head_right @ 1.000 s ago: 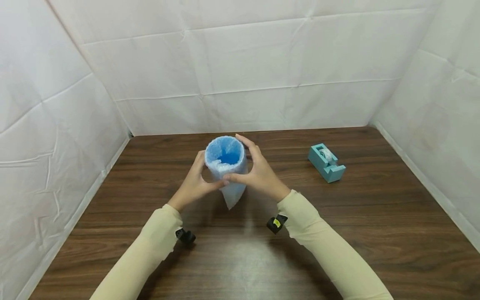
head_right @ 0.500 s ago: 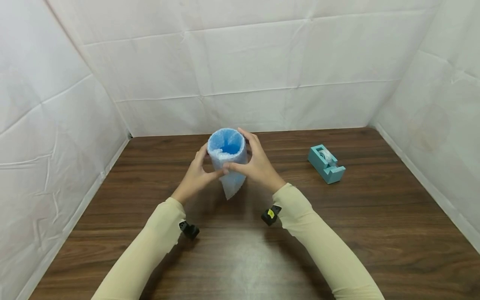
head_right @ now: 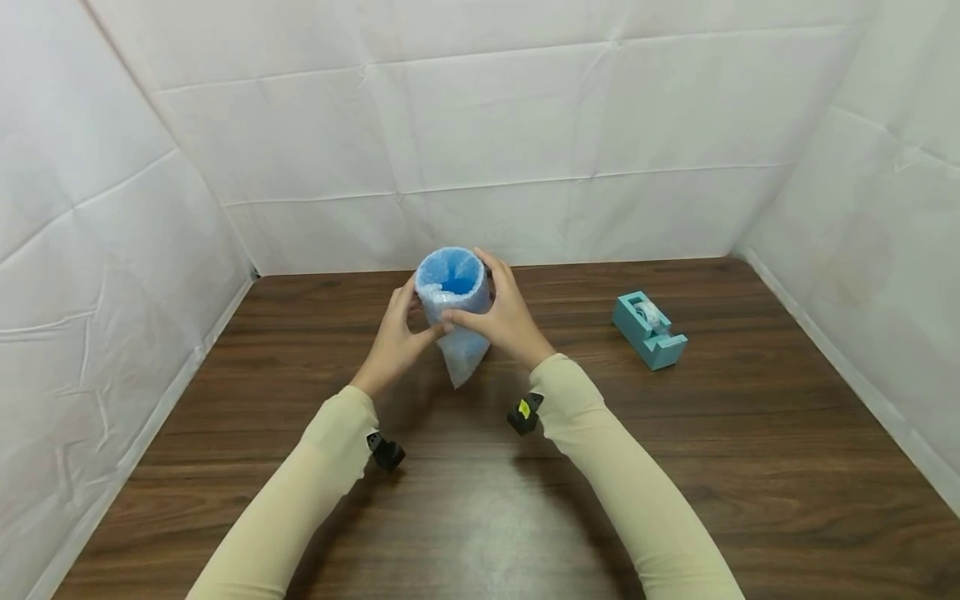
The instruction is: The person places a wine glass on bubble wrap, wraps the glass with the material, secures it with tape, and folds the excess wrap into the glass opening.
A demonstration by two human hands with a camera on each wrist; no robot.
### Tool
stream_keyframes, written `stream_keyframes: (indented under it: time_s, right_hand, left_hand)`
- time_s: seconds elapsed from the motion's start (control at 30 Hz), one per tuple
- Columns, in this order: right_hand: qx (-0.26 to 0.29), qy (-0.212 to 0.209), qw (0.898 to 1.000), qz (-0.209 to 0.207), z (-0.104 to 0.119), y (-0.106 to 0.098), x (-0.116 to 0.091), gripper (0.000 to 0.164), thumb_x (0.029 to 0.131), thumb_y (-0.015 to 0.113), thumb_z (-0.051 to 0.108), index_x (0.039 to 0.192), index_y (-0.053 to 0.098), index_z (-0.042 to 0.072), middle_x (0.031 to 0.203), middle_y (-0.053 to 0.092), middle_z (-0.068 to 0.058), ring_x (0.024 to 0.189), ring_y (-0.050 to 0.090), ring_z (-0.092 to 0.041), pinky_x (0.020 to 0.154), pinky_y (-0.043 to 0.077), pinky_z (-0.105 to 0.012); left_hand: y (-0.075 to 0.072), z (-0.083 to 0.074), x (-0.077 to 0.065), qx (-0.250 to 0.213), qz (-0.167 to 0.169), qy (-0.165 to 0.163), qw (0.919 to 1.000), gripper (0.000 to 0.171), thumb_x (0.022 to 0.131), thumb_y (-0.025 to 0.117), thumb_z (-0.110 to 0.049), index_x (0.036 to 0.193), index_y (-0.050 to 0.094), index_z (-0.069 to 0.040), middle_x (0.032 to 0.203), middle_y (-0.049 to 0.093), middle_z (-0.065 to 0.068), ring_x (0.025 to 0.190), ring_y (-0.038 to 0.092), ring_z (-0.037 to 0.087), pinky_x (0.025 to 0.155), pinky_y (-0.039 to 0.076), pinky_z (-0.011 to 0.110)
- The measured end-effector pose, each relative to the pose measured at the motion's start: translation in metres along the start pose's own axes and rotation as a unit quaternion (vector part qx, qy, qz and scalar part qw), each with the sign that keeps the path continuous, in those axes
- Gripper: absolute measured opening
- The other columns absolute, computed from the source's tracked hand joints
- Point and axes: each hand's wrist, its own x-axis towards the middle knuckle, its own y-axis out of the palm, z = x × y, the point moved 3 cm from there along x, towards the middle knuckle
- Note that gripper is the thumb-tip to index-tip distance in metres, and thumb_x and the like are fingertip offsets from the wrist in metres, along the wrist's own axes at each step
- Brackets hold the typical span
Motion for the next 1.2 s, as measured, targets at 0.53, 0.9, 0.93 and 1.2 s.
stream_keyframes:
  time_s: [0.53,0.9,0.93,1.2]
  right_hand:
    - [-0.021,0.037,0.999,0.005,-0.012,0.003,0.011,0.096,0.08,0.079,0.032,0.153,0.019,0.01,0.154,0.024,-0.014,0.139,0.032,-0.03,0.112,0.032,-0.05]
    - [-0.015,0.067,0.998,0.006,-0.019,0.002,0.013,0.098,0.082,0.076,0.037,0.154,0.015,0.011,0.155,0.023,-0.014,0.14,0.031,-0.031,0.112,0.032,-0.051]
    - [-0.014,0.069,0.997,0.006,-0.019,0.002,0.013,0.098,0.082,0.076,0.037,0.154,0.015,0.011,0.154,0.023,-0.014,0.14,0.031,-0.03,0.111,0.032,-0.051]
    - [-0.015,0.073,0.997,0.009,-0.021,0.003,0.014,0.098,0.082,0.075,0.039,0.154,0.014,0.014,0.155,0.024,-0.013,0.141,0.031,-0.029,0.111,0.033,-0.051]
  left_hand:
    - [0.009,0.013,0.006,-0.018,-0.009,-0.032,0.9993,0.084,0.088,0.071,-0.016,0.154,0.019,-0.014,0.147,0.039,0.012,0.128,0.045,0.029,0.106,0.04,0.049]
    - [0.016,0.015,0.006,-0.032,-0.01,-0.05,0.9982,0.08,0.09,0.068,-0.018,0.154,0.019,-0.017,0.14,0.045,0.014,0.125,0.048,0.03,0.1,0.045,0.049]
    - [0.016,0.015,0.006,-0.03,-0.009,-0.052,0.9981,0.08,0.091,0.067,-0.018,0.154,0.019,-0.017,0.141,0.045,0.014,0.125,0.048,0.03,0.1,0.045,0.048]
    - [0.016,0.016,0.006,-0.02,-0.009,-0.062,0.9979,0.08,0.092,0.066,-0.019,0.155,0.017,-0.017,0.143,0.044,0.015,0.126,0.048,0.031,0.101,0.044,0.049]
